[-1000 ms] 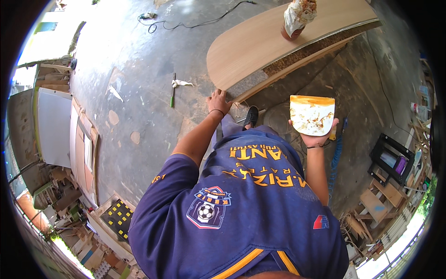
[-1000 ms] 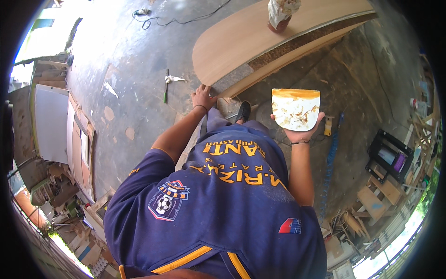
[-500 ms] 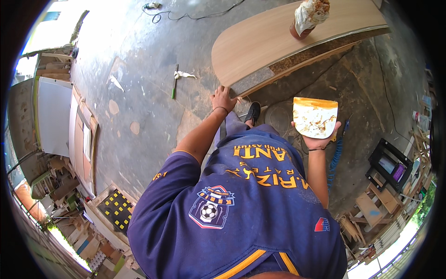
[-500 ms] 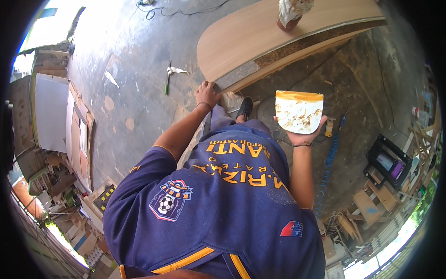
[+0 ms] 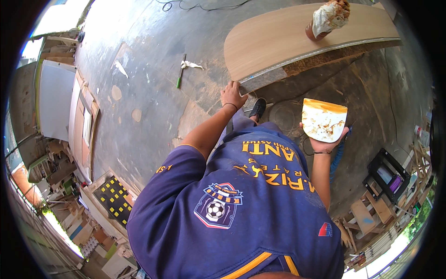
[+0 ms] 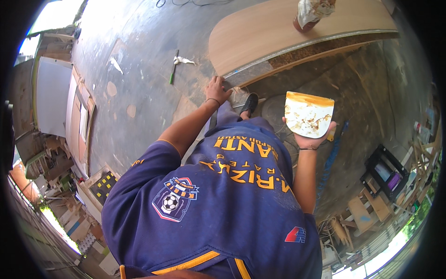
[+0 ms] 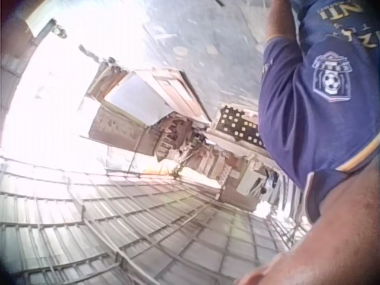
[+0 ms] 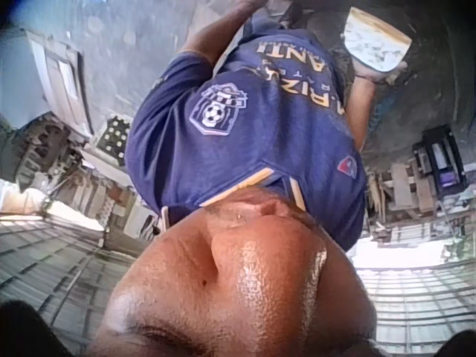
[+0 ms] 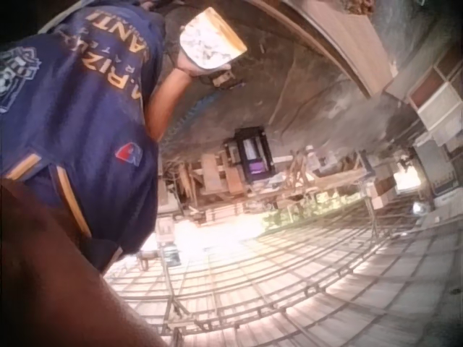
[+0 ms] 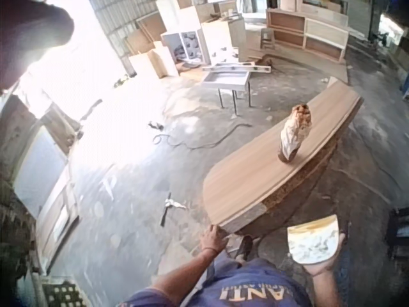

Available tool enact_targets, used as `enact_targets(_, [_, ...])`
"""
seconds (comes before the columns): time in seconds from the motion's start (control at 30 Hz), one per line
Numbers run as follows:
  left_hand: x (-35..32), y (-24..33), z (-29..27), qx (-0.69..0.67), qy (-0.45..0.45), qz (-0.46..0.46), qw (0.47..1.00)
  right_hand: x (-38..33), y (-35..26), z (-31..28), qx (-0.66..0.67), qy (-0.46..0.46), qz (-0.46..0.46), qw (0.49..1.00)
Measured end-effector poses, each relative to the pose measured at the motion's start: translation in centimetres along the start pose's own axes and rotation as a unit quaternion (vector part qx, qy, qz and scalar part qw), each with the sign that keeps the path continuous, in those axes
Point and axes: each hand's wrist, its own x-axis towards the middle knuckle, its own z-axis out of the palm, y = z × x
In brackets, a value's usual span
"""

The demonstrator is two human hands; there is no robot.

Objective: The person applies adhesive to the curved edge of a wooden panel and then presses a long strip of laminate onto it, smoothing the material with a handheld scraper.

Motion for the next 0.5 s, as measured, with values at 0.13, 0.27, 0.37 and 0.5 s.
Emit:
enact_targets(0.13, [-0.6, -0.2, 0.0, -0.015, 0.026, -0.015, 0.999, -0.1, -0.1, 0.4, -0.022, 0.002, 0.011, 1.0])
enact_targets(0.27, [-0.8, -0.3, -0.4, -0.015, 0.012, -0.004, 1.0, 0.0, -0.2, 1.1, -0.036, 0.016, 0.02, 0.999])
enact_targets(0.37, [-0.9, -0.5, -0.2, -0.005, 0.017, 0.012, 1.0, -0.1, -0.2, 1.1, -0.033, 0.026, 0.024, 0.999])
enact_targets(0.5, [-0.9, 0.0, -0.3, 0.033, 0.014, 0.033, 0.999, 0.1, -0.3, 0.8, -0.037, 0.005, 0.025, 0.999])
